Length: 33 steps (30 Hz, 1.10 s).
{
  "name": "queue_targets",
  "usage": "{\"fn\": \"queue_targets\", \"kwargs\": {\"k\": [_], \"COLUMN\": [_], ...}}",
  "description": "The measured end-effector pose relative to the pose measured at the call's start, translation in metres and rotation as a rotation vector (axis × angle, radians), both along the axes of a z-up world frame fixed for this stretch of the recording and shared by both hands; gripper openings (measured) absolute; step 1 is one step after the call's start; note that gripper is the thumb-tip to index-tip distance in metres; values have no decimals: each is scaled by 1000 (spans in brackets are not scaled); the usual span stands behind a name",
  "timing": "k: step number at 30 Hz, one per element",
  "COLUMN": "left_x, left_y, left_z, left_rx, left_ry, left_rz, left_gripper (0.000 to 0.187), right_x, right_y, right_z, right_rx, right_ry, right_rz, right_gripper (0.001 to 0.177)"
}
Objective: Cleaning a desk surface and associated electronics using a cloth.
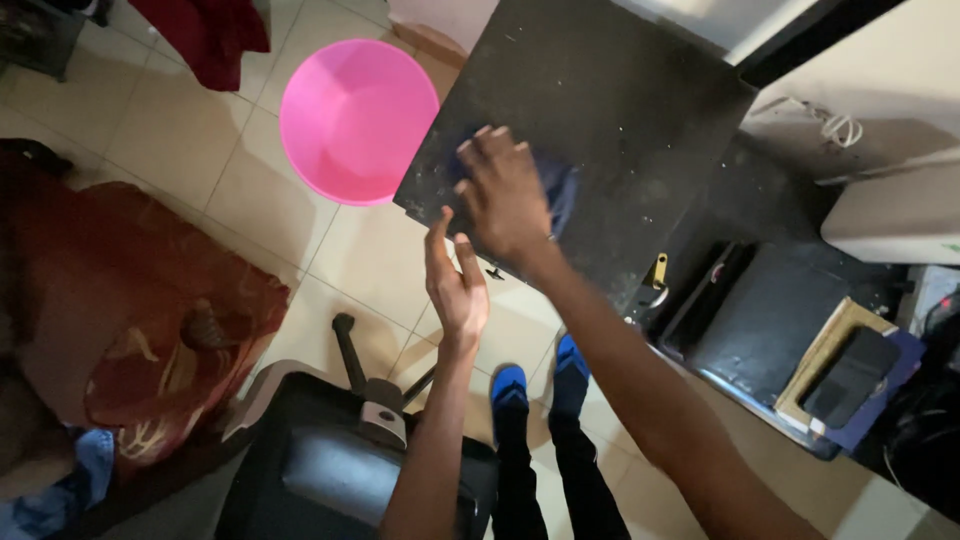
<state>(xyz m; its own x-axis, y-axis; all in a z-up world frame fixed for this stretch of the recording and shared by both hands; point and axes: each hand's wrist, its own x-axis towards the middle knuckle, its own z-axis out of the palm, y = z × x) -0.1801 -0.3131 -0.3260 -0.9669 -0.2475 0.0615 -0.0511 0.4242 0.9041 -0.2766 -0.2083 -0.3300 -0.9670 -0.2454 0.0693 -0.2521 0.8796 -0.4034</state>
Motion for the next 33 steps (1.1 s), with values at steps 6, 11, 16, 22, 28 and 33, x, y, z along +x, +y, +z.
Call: {"fn": "queue_targets", "kwargs": {"k": [6,11,16,22,28,33], "left_x": [5,6,5,0,-3,-5], "left_y": [6,15,19,8,-1,0], "left_z": [16,18,15,13,5,12], "left_rx": [55,57,55,58,82,90], "left_ry": [103,86,104,115,120,28], "left_rz": [86,-2,-172,-211,-158,-80], "left_gripper": [43,39,38,35,33,35], "right_x": [74,115,106,29,15,96], "right_y": [26,90,153,217,170,76], "right_z": [-1,-3,-13,-28,-43,-16], "right_rx": [-123,-6,171,92,136,138], "right_ry": [-27,-163,-124,20,166,-38], "right_rz": [277,218,62,-352,-552,-179], "right_gripper": [55,59,59,53,54,64]}}
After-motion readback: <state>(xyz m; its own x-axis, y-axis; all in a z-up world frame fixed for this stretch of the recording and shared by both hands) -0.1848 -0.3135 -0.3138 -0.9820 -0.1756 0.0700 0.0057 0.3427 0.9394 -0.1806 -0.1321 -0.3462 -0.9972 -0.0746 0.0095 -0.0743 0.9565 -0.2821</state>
